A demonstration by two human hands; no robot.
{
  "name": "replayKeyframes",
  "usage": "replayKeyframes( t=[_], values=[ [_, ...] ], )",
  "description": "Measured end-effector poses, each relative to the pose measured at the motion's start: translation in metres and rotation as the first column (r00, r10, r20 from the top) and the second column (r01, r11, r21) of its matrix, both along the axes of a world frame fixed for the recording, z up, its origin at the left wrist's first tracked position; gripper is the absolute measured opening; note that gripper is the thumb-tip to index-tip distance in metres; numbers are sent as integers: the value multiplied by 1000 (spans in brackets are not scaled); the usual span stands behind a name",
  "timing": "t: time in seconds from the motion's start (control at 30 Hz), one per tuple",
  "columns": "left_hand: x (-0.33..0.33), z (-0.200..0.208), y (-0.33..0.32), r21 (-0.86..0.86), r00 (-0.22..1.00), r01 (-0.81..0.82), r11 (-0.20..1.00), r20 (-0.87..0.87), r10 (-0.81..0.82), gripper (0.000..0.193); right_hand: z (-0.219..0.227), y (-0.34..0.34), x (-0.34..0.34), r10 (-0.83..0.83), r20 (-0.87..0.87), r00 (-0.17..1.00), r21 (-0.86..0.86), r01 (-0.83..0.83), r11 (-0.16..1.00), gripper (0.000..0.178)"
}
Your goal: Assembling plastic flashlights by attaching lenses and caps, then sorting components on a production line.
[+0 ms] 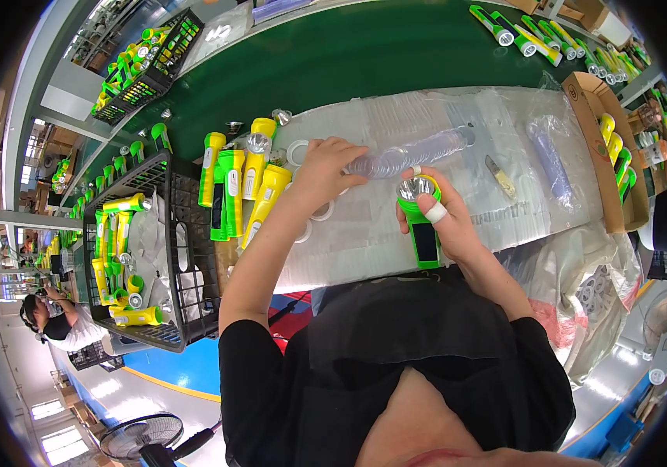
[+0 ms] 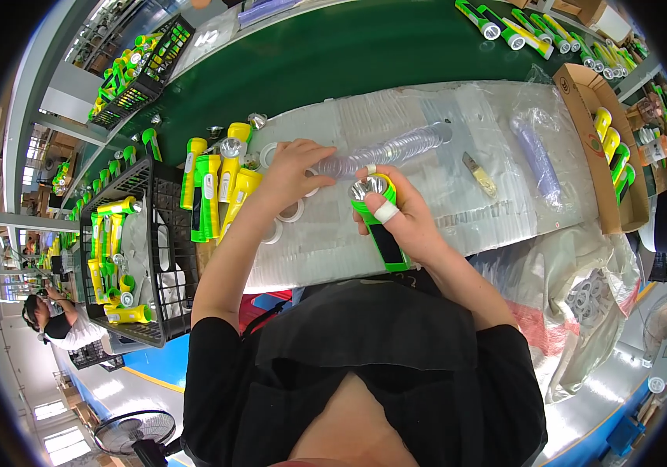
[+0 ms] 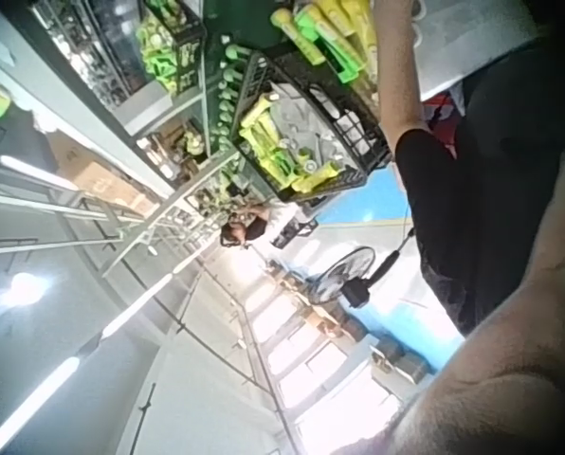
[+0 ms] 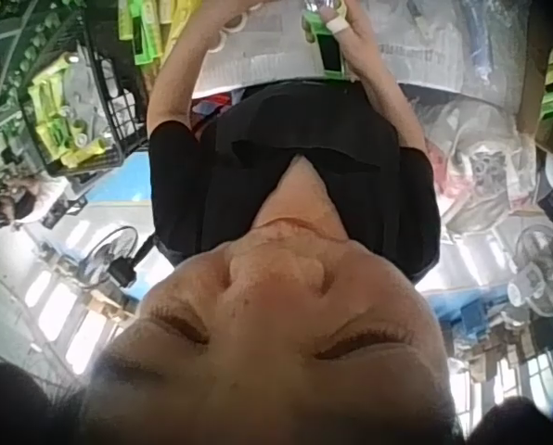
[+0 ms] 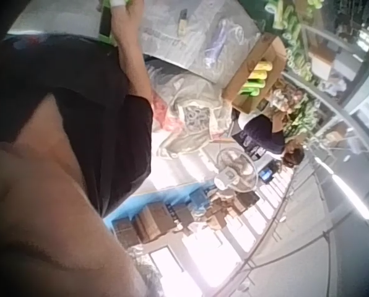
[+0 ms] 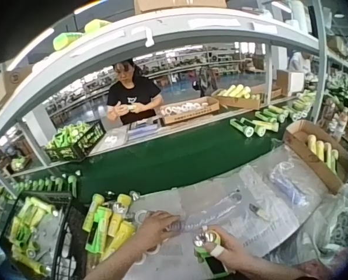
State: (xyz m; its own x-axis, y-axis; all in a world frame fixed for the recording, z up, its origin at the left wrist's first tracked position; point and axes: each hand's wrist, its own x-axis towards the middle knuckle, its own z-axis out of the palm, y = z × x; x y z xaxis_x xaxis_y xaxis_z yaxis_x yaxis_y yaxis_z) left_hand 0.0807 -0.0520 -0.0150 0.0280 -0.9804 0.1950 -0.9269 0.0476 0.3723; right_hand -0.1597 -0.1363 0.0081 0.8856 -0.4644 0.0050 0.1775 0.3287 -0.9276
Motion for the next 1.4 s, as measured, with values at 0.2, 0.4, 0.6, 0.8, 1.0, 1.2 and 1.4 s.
replayKeyframes(
  t=[0.2, 0.4, 0.6, 0.8, 1.0, 1.2, 1.4],
  values=[
    [-52, 47, 27, -310, 893, -68, 948, -442, -80, 46, -2, 0, 13, 49, 1, 999, -48, -49, 998, 48],
    [-75, 36, 49, -406, 958, -37, 913, -274, -83, 40, -5, 9, 23, 163, 37, 986, -30, -162, 986, 43],
    [-83, 28, 49, -514, 924, -66, 855, -355, -142, 34, -9, 15, 29, 273, 53, 960, -97, -268, 959, 42],
    [-87, 17, 44, -625, 948, -140, 768, -308, -79, 32, -10, 20, 36, 199, 128, 972, -171, -176, 970, 38],
    [-33, 29, 9, -429, 934, -353, 832, -215, 285, 39, -5, -7, 50, -8, 302, 953, -189, 68, 980, 44],
    [14, 20, -5, 139, 915, -377, 916, 208, 345, 55, -13, -11, 54, 60, 255, 965, -182, -13, 983, 32],
    [12, 46, 7, 13, 848, -315, 949, -446, 287, 44, -12, -11, 59, 38, 258, 965, -214, 19, 977, 31]
  ],
)
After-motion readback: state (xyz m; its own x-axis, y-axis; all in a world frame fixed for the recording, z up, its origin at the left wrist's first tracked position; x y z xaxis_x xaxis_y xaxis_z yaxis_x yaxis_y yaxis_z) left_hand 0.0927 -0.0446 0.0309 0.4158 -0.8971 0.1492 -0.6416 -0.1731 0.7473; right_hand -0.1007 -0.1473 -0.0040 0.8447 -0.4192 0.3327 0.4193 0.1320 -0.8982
